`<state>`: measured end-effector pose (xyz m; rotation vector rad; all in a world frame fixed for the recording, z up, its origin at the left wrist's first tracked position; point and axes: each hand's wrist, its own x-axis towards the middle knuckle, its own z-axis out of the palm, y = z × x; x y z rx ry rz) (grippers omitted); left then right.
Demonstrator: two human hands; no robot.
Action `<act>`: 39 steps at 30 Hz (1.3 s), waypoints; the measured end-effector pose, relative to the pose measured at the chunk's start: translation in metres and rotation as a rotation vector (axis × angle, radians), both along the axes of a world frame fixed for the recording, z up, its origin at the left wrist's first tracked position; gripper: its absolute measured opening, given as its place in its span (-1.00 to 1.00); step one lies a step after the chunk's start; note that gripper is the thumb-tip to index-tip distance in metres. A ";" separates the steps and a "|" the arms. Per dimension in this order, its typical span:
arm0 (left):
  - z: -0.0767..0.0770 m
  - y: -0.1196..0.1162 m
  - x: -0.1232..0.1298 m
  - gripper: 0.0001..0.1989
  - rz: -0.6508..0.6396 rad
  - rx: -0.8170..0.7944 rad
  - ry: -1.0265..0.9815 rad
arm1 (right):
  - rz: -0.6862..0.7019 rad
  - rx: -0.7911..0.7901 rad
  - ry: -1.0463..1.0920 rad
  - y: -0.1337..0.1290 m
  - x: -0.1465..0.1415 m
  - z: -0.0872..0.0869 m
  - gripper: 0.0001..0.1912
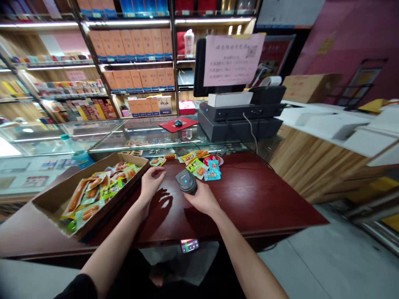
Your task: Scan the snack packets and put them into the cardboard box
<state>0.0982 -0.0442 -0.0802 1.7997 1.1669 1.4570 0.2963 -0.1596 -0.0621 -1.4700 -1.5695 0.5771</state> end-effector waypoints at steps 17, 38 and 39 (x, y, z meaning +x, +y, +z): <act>-0.040 0.070 0.133 -0.57 0.041 -0.189 0.681 | -0.188 -0.019 -0.008 -0.036 0.081 0.003 -0.72; -0.018 0.013 -0.061 -0.56 -0.225 -0.681 -0.313 | 0.056 -0.085 0.047 -0.017 -0.044 -0.001 -0.67; -0.013 0.004 -0.068 -0.57 -0.265 -0.706 -0.379 | 0.048 -0.091 0.043 -0.018 -0.049 0.000 -0.68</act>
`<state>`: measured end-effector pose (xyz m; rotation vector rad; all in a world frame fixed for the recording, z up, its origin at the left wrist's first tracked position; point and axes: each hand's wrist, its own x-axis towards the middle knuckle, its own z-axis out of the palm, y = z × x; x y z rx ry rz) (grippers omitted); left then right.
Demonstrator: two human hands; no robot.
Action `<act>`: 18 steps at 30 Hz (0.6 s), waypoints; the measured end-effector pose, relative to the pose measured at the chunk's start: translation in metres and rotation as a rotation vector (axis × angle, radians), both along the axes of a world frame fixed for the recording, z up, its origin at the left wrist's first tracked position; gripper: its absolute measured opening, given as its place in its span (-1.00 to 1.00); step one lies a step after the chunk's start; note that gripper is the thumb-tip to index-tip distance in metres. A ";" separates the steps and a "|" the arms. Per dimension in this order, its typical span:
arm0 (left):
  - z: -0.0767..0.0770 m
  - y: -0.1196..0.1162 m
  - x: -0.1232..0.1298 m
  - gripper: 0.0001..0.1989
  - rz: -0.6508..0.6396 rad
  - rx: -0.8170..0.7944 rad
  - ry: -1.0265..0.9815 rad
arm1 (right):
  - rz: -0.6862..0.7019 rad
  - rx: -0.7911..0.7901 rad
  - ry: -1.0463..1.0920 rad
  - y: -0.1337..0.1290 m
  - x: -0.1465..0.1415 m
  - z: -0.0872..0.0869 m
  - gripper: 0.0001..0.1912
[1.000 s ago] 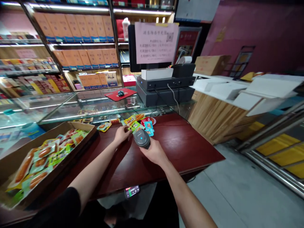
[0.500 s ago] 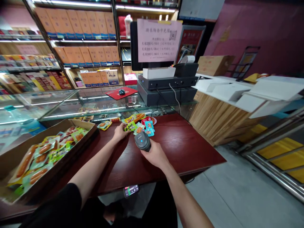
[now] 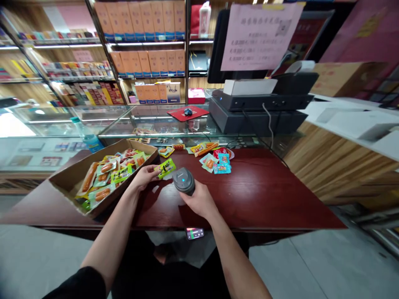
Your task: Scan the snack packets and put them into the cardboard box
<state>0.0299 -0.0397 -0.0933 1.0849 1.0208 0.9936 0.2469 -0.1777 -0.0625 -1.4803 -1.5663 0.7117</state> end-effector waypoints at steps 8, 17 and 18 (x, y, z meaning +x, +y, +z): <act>0.017 -0.045 -0.013 -0.61 0.103 -0.056 -0.222 | 0.082 0.028 0.027 -0.025 -0.026 0.007 -0.72; 0.016 -0.050 0.002 -0.60 0.167 -0.081 -0.257 | 0.046 0.005 0.017 -0.030 -0.028 0.003 -0.77; 0.017 -0.050 0.003 -0.59 0.166 -0.080 -0.253 | 0.044 0.006 0.017 -0.029 -0.027 0.003 -0.77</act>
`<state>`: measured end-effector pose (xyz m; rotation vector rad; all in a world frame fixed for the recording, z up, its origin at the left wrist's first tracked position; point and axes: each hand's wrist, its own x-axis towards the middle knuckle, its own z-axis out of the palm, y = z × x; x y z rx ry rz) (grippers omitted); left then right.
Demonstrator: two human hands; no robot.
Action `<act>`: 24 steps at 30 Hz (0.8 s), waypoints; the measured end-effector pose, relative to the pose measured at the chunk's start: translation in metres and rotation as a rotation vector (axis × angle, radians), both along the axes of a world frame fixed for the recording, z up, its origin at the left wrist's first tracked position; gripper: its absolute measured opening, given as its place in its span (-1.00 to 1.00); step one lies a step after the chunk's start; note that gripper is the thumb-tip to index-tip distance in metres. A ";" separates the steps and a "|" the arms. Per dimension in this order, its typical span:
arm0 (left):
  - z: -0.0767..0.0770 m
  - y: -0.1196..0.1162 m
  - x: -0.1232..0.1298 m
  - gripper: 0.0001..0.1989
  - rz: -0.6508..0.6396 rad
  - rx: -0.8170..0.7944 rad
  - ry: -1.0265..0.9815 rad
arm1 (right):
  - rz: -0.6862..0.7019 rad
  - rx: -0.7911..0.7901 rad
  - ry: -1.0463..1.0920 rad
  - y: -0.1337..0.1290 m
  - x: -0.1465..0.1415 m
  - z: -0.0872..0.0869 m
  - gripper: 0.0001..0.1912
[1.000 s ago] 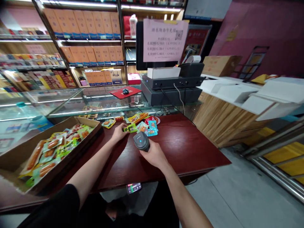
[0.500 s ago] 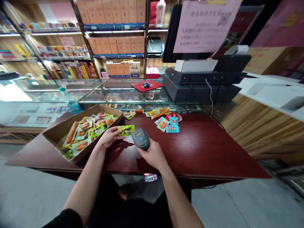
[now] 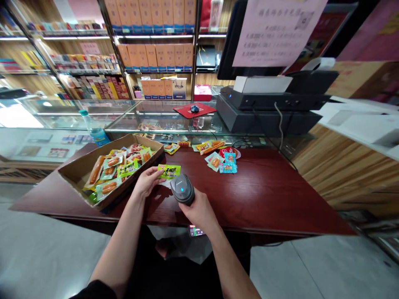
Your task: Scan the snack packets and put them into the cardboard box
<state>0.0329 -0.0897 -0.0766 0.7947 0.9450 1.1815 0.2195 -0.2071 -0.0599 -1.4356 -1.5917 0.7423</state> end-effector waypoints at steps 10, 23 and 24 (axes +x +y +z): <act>0.011 -0.006 -0.002 -0.59 -0.021 0.038 0.021 | 0.029 0.010 0.030 -0.002 -0.002 0.004 -0.74; 0.080 -0.004 -0.108 -0.54 0.756 0.553 0.285 | 0.052 0.107 -0.009 0.015 -0.003 0.011 -0.72; 0.077 -0.005 -0.108 -0.55 0.762 0.560 0.313 | 0.055 0.108 -0.009 0.015 -0.002 0.012 -0.72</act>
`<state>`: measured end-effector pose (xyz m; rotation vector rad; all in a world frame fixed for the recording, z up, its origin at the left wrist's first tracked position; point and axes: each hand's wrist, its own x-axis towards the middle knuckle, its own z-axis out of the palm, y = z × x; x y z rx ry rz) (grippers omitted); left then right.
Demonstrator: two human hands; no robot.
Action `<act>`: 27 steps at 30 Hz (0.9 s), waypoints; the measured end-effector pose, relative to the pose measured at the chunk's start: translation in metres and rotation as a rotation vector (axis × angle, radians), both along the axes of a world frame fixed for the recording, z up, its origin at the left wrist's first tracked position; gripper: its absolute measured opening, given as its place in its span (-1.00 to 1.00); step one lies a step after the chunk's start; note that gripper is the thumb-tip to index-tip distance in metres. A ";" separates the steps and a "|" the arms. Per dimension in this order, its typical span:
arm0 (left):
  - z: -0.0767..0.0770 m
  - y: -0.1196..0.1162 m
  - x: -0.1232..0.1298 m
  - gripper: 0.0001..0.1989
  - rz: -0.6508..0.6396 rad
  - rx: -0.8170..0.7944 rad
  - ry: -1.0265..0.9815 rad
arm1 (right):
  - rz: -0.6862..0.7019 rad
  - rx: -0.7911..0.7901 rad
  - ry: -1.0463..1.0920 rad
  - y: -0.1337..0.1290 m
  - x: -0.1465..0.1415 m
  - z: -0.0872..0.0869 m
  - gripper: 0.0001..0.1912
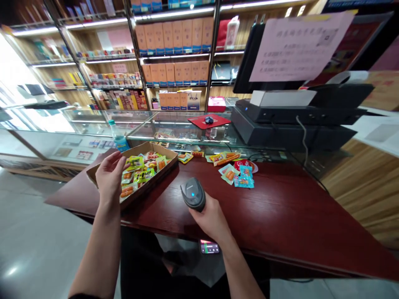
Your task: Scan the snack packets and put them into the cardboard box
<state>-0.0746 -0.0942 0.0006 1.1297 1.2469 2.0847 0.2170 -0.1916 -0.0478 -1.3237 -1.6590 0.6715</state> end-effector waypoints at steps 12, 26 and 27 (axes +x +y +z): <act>-0.058 0.040 0.162 -0.64 -0.520 -0.246 0.114 | -0.153 0.037 0.027 -0.009 0.054 0.003 -0.70; -0.080 0.053 0.337 -0.44 -0.658 -0.245 1.139 | -0.506 -0.007 -0.082 -0.039 0.158 0.011 -0.76; -0.078 0.055 0.344 -0.45 -0.639 -0.207 1.231 | -0.518 -0.014 -0.078 -0.040 0.163 0.010 -0.77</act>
